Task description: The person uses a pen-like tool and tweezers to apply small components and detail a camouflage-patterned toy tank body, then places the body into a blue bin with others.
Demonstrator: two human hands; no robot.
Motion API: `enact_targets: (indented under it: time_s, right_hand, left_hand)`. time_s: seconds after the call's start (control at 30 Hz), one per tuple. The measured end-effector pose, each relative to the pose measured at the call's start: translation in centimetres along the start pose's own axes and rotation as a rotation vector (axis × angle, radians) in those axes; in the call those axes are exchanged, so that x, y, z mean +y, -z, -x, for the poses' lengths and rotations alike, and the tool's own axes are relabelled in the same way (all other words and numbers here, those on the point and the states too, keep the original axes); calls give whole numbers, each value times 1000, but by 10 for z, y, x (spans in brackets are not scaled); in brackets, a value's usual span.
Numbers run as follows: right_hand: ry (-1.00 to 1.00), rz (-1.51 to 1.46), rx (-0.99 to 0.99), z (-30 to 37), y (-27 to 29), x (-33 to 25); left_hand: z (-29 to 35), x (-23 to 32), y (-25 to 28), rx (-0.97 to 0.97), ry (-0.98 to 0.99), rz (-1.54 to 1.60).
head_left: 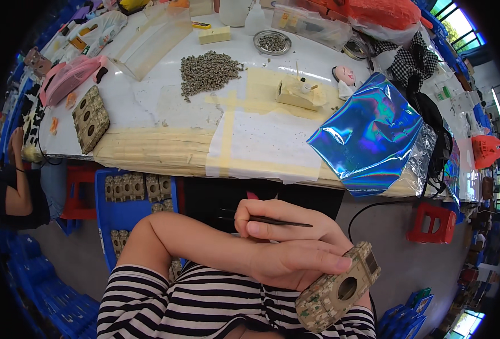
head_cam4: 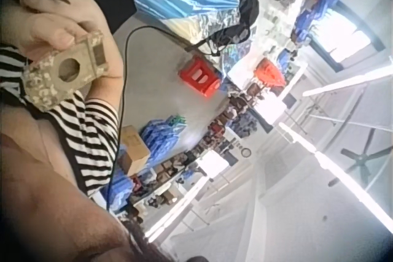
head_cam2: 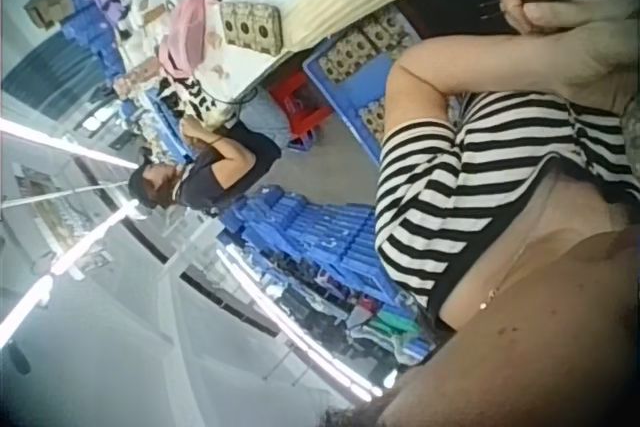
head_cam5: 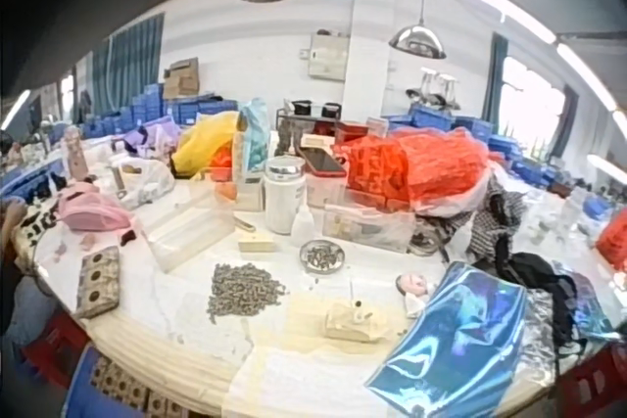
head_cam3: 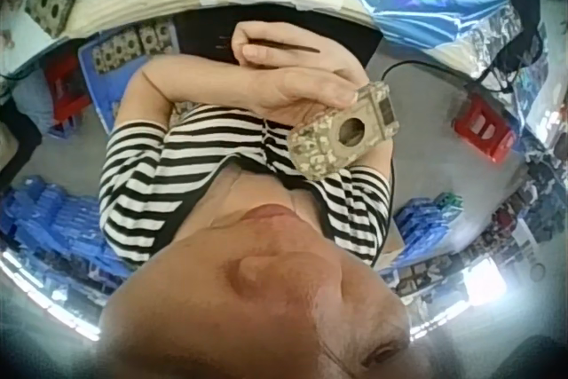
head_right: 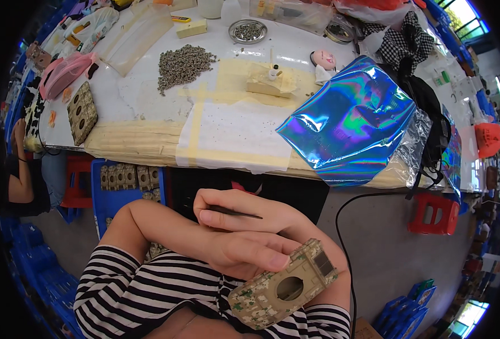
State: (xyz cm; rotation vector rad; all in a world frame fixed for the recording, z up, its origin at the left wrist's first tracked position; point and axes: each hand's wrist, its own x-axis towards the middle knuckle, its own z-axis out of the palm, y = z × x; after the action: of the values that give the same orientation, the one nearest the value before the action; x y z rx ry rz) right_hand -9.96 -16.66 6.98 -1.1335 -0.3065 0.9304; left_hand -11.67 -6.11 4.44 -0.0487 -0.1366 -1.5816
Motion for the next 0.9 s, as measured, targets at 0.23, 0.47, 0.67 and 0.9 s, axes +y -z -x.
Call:
enact_targets:
  time_s: [0.23,0.47,0.67,0.9]
  right_hand:
    - [165,-309,153,18,-29,6]
    - [35,-625,50,20,2,56]
    - [34,-575,242,15,-26,54]
    - [191,-326,506,11,-37,35]
  left_hand:
    - [-10,-9,-1,-14,-32,-200]
    - [-7,-13,4,70,-86,-216]
    - [-24,-17,5,-108,21,-223]
    - [-6,-20,6,90,-91,-201]
